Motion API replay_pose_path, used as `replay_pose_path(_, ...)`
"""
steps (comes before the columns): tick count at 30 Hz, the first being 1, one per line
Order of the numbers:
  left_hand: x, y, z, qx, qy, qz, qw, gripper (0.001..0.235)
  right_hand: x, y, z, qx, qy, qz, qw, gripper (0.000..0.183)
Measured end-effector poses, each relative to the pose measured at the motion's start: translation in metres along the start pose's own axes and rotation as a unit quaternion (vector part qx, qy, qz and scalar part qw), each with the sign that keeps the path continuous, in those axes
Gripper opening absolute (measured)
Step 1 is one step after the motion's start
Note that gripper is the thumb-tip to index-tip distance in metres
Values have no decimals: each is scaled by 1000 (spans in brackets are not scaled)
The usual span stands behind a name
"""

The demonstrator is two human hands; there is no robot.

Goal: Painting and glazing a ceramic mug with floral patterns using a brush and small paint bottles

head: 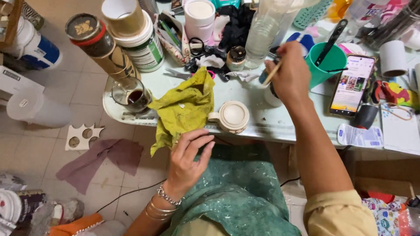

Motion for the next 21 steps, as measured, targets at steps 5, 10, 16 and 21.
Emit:
replay_pose_path(5,9,-16,-6,32,-64,-113,991,34,93,70,48,-14,253,-229,940,21)
replay_pose_path(10,-14,-21,-45,77,-111,-59,989,34,168,54,52,-167,175,-136,961,24)
replay_pose_path(16,-1,-45,-53,25,-106,37,993,19,188,40,28,-95,133,-132,978,32)
replay_pose_path(21,8,-42,-63,62,-153,29,986,35,183,39,42,-127,185,-94,970,34)
Point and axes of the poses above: each hand's wrist, its own x-axis away from the middle knuckle, its own y-axis out of the back of the hand, z = x × y, the point moved 9 cm from there along -x, towards the middle knuckle
